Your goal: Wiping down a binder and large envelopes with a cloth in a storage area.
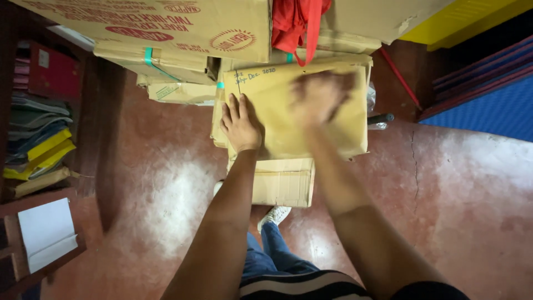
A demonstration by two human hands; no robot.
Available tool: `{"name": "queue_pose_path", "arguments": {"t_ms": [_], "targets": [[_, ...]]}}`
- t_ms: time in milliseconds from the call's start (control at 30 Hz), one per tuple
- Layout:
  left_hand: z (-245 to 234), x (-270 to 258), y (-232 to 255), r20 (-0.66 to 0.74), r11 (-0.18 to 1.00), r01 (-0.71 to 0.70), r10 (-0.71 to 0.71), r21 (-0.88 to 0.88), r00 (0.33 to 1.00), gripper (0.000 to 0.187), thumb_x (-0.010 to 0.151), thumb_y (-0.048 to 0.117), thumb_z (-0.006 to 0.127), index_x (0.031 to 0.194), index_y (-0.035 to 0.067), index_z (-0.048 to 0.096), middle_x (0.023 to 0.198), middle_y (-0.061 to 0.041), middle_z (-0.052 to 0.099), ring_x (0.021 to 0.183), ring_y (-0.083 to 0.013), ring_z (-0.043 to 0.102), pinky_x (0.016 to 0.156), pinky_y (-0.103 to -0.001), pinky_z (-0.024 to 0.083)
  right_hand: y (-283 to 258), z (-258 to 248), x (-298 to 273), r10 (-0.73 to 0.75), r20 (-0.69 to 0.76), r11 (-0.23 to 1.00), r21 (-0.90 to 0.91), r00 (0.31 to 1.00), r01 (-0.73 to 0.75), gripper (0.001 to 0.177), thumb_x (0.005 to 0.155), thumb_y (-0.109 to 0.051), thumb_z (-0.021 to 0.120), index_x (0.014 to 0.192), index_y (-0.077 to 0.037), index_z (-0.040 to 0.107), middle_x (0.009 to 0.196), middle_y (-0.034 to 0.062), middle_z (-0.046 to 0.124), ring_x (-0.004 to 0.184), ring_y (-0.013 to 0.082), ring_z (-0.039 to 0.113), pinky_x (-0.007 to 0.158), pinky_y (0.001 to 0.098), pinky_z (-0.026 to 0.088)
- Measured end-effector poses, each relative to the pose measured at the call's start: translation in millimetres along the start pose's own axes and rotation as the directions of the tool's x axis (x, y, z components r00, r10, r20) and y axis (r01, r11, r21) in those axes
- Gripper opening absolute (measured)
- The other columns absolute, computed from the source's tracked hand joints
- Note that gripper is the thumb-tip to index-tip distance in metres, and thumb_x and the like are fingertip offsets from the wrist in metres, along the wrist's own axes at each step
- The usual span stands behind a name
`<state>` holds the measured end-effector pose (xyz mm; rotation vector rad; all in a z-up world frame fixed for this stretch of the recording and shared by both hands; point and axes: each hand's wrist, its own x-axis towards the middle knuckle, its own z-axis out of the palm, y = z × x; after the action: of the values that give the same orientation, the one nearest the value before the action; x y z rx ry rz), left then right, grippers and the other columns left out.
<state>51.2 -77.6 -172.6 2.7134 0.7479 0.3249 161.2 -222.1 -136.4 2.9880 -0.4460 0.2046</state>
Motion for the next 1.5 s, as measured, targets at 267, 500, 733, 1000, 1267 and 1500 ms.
{"name": "queue_pose_path", "arguments": {"t_ms": [267,500,733,1000,1267,1500], "targets": [[18,4,-15,0.11,1.0,-0.001,0.001,-0.002,0.994,0.053,0.106,0.028,0.044,0.157,0.038,0.033,0.168,0.003,0.028,0.152,-0.0314,0.028,0.115,-0.054,0.03,31,-7,-119,-0.588,-0.175,0.677,0.426,0.789,0.6,0.052,0.074,-0.054,0.072,0.117,-0.024,0.071,0.131,0.0063,0.063,0.119,0.0352,0.061,0.094,0.0536,0.047],[17,3,-5,-0.033,0.999,0.035,-0.035,0.006,0.999,0.051,0.103,0.035,0.043,0.154,0.035,0.039,0.164,0.008,0.034,0.149,-0.0273,0.035,0.11,-0.051,0.038,132,12,-61,-0.324,-0.349,0.837,0.328,0.879,0.439,0.057,0.063,-0.044,0.079,0.118,-0.032,0.071,0.132,0.0054,0.057,0.123,0.0389,0.055,0.091,0.0542,0.051],[-1,4,1,0.007,0.999,0.042,-0.042,0.008,0.999,0.051,0.104,0.034,0.04,0.155,0.032,0.037,0.164,0.006,0.034,0.149,-0.0275,0.034,0.108,-0.049,0.041,113,62,53,-0.113,-0.41,0.925,0.288,0.905,0.246,0.051,0.072,-0.047,0.076,0.119,-0.029,0.067,0.123,0.0119,0.059,0.106,0.0404,0.064,0.081,0.0539,0.056],[-3,1,4,0.059,0.997,0.071,-0.069,-0.032,0.996,0.05,0.106,0.037,0.034,0.156,0.031,0.036,0.166,0.006,0.032,0.15,-0.029,0.033,0.112,-0.051,0.038,51,-53,-109,-0.512,-0.321,0.743,0.3,0.797,0.598,0.06,0.089,-0.029,0.065,0.144,-0.007,0.057,0.114,0.0201,0.062,0.112,0.0426,0.058,0.098,0.0552,0.042],[3,0,1,-0.009,0.995,0.066,-0.067,-0.074,0.998,0.049,0.104,0.036,0.041,0.153,0.031,0.04,0.164,0.007,0.035,0.148,-0.0291,0.037,0.111,-0.053,0.04,117,-38,-37,-0.488,-0.271,0.702,0.442,0.829,0.558,0.031,0.067,-0.029,0.077,0.097,-0.034,0.074,0.098,-0.0056,0.068,0.103,0.0211,0.068,0.092,0.04,0.053],[12,3,-9,-0.024,0.977,0.069,-0.075,-0.201,0.997,0.048,0.104,0.035,0.045,0.151,0.029,0.043,0.164,0.006,0.037,0.149,-0.0287,0.037,0.114,-0.053,0.038,54,15,-28,-0.061,-0.292,0.974,0.192,0.955,0.121,0.078,0.066,-0.033,0.085,0.135,-0.019,0.053,0.122,0.0164,0.054,0.11,0.0401,0.061,0.093,0.0511,0.051]]}}
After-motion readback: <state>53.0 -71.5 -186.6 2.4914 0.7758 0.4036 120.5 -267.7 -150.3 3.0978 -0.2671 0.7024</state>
